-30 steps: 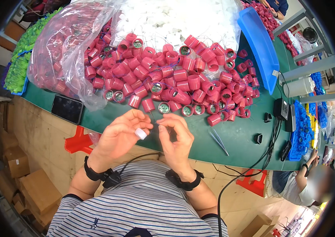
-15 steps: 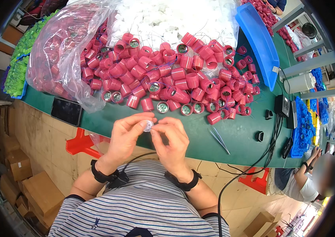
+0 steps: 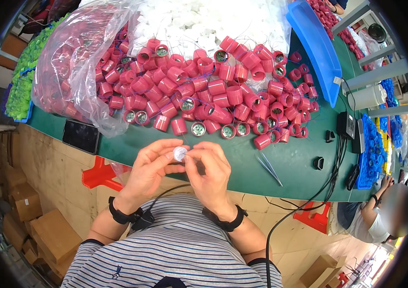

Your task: Assembling small electrical or plastic components into pink housing units at a workbench.

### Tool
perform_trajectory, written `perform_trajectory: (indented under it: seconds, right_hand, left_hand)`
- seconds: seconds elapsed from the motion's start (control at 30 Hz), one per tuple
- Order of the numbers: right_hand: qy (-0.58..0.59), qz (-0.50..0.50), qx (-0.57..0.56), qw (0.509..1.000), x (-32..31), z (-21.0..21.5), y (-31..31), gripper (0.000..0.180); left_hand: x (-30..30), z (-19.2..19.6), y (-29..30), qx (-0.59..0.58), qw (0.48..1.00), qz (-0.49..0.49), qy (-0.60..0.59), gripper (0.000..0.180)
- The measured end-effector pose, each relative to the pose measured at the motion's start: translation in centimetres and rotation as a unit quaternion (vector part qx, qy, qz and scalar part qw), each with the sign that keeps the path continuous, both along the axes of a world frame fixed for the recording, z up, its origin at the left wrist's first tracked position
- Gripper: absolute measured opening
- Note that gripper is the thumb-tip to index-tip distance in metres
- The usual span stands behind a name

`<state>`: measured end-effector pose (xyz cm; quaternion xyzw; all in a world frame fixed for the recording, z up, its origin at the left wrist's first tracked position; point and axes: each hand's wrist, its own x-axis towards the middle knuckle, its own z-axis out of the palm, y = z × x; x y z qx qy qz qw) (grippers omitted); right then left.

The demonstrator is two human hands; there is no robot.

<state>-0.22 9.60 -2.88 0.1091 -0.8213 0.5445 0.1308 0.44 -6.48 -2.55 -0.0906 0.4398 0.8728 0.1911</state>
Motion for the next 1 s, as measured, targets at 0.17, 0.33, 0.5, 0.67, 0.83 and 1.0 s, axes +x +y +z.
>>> perform_trajectory:
  seconds: [0.17, 0.33, 0.5, 0.67, 0.83, 1.0]
  right_hand:
    - [0.000, -0.007, -0.004, 1.000, -0.09, -0.09, 0.02, 0.013]
    - [0.017, -0.010, 0.017, 1.000, -0.22, -0.21, -0.09, 0.014]
    - [-0.003, -0.014, 0.008, 1.000, -0.14, 0.08, -0.27, 0.013]
    - [0.010, -0.007, 0.039, 0.999, -0.20, 0.00, -0.09, 0.015]
    - [0.026, -0.004, 0.053, 0.998, -0.22, -0.24, 0.01, 0.016]
    - [0.040, -0.001, 0.076, 0.996, -0.28, -0.27, 0.06, 0.018]
  left_hand:
    - [-0.05, -0.54, -0.17, 0.018, 1.000, -0.011, -0.001, 0.026]
    - [-0.06, -0.59, -0.07, 0.022, 1.000, -0.014, -0.001, 0.025]
    - [0.01, -0.57, -0.08, 0.024, 1.000, -0.016, 0.010, 0.024]
    - [0.15, -0.51, -0.10, 0.000, 1.000, -0.013, 0.020, 0.025]
    - [0.11, -0.34, -0.25, -0.031, 0.999, -0.024, 0.029, 0.026]
    - [0.04, -0.15, -0.41, -0.100, 0.994, -0.024, 0.047, 0.026]
